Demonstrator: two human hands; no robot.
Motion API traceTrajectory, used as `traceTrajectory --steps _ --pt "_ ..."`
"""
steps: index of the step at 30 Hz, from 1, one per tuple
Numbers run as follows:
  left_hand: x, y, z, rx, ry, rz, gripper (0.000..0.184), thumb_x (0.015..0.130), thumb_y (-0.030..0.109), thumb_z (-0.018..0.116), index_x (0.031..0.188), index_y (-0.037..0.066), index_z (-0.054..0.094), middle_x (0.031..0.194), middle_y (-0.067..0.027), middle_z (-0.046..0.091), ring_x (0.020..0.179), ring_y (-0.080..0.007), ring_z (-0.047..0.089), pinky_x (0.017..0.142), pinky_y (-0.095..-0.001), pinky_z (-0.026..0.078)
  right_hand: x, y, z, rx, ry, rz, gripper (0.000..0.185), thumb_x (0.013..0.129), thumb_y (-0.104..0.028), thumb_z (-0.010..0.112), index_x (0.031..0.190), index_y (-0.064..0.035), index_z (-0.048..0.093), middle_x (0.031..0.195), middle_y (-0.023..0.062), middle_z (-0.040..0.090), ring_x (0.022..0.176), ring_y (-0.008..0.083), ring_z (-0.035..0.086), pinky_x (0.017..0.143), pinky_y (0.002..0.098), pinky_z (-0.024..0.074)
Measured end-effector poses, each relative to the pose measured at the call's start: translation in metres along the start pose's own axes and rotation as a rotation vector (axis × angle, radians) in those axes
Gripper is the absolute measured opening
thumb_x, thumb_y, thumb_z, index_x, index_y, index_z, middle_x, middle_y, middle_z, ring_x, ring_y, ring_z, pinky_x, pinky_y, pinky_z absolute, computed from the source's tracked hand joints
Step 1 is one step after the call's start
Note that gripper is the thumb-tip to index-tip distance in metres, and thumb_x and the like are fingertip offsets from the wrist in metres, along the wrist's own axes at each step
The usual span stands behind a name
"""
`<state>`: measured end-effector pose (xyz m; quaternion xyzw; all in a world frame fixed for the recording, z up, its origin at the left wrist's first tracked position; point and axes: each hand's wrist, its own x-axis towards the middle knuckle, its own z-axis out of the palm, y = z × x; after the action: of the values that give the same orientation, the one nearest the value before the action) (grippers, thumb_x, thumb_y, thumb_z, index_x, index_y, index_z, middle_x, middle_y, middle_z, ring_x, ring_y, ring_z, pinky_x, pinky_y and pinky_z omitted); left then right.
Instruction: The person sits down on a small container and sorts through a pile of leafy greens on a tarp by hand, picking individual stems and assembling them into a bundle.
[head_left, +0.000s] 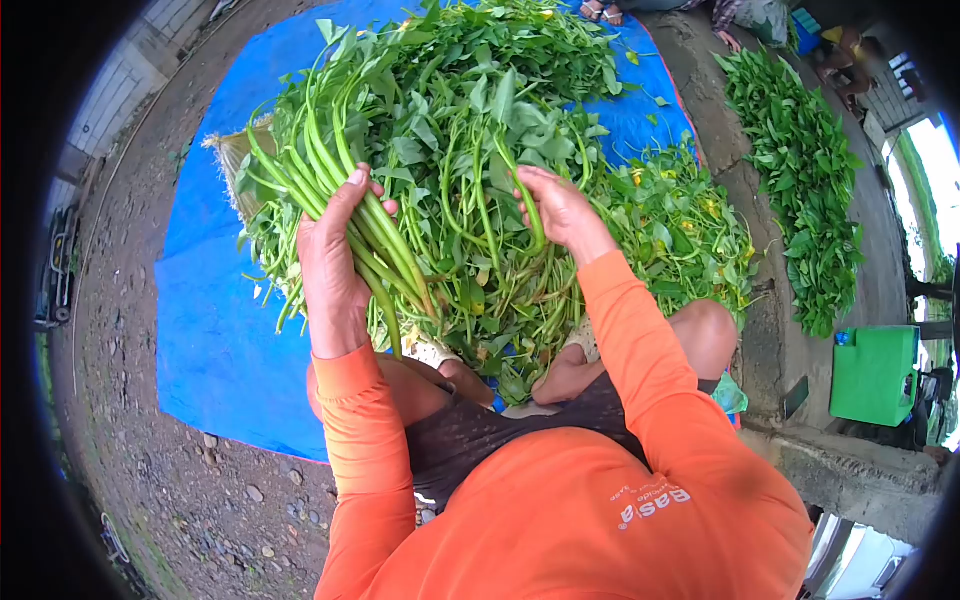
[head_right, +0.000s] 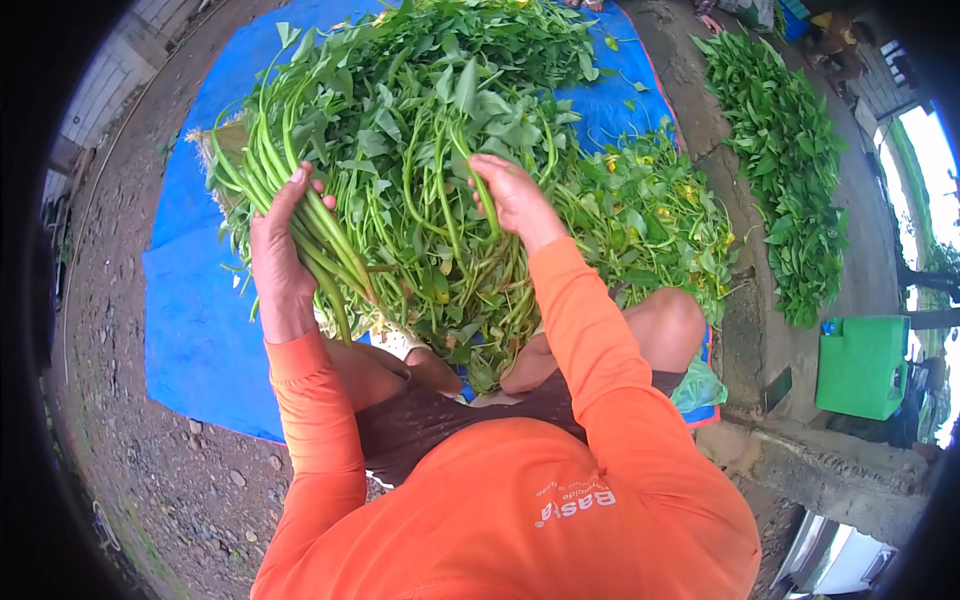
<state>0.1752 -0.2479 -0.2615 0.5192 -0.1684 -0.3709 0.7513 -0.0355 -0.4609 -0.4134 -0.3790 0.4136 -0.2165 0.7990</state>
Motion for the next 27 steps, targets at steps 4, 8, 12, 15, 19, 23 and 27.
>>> traceTrajectory --steps 4,8,12,15,19,23,27 --pt "-0.007 -0.005 0.012 0.029 -0.019 -0.009 0.032 0.099 0.021 0.078 0.121 0.000 0.072 0.092 -0.0068 0.074 0.074 -0.0151 0.073 0.062 -0.0268 0.059 -0.050 -0.036 -0.015 0.012 -0.145 0.029 0.032 0.104 -0.040 0.072 0.119 -0.0125 0.071 0.087 -0.0033 0.061 0.073 0.0091 0.055 0.062 0.0261 0.0458" --pt "-0.007 -0.012 0.018 0.039 -0.086 -0.021 0.033 0.097 0.020 0.080 0.120 0.000 0.070 0.092 -0.0079 0.074 0.075 -0.0168 0.072 0.067 -0.0282 0.059 -0.079 -0.064 -0.004 -0.157 -0.126 -0.102 0.034 0.099 -0.030 0.077 0.123 -0.0091 0.066 0.089 -0.0004 0.063 0.072 0.0106 0.058 0.060 0.0273 0.0481" --pt "-0.014 -0.019 0.028 0.096 -0.103 -0.005 0.029 0.096 0.019 0.081 0.117 0.001 0.071 0.092 -0.0078 0.074 0.077 -0.0161 0.071 0.069 -0.0298 0.058 -0.089 -0.072 -0.013 -0.147 -0.007 -0.157 0.023 0.093 -0.022 0.076 0.109 -0.0090 0.065 0.087 0.0013 0.064 0.070 0.0134 0.061 0.056 0.0298 0.0490" --pt "-0.024 -0.023 0.027 0.166 -0.108 -0.018 0.028 0.096 0.018 0.081 0.116 0.002 0.072 0.092 -0.0070 0.074 0.077 -0.0150 0.070 0.071 -0.0302 0.058 -0.084 -0.068 -0.029 -0.314 0.114 -0.180 0.019 0.092 -0.024 0.075 0.097 -0.0084 0.065 0.084 0.0009 0.061 0.069 0.0130 0.058 0.054 0.0309 0.0454" --pt "-0.021 -0.027 0.030 0.190 -0.126 0.014 0.031 0.096 0.021 0.080 0.118 0.001 0.072 0.094 -0.0069 0.075 0.078 -0.0141 0.069 0.072 -0.0297 0.056 -0.077 -0.075 -0.040 -0.482 0.288 -0.230 0.023 0.091 -0.027 0.078 0.095 -0.0091 0.063 0.081 -0.0016 0.057 0.066 0.0110 0.053 0.053 0.0313 0.0403" --pt "-0.028 -0.031 0.028 0.209 -0.139 -0.017 0.026 0.097 0.019 0.079 0.115 0.001 0.073 0.094 -0.0054 0.075 0.078 -0.0125 0.068 0.071 -0.0291 0.056 -0.080 -0.075 -0.062 -0.585 0.253 -0.239 0.026 0.089 -0.026 0.083 0.093 -0.0111 0.062 0.084 -0.0020 0.061 0.067 0.0110 0.056 0.054 0.0291 0.0430" --pt "-0.024 -0.029 0.030 0.257 -0.175 -0.016 0.028 0.097 0.021 0.079 0.116 0.001 0.073 0.093 -0.0061 0.075 0.078 -0.0154 0.071 0.071 -0.0300 0.058 -0.087 -0.082 -0.055 -0.639 0.263 -0.179 0.025 0.092 -0.024 0.083 0.093 -0.0098 0.062 0.085 -0.0003 0.061 0.068 0.0107 0.058 0.054 0.0298 0.0451"
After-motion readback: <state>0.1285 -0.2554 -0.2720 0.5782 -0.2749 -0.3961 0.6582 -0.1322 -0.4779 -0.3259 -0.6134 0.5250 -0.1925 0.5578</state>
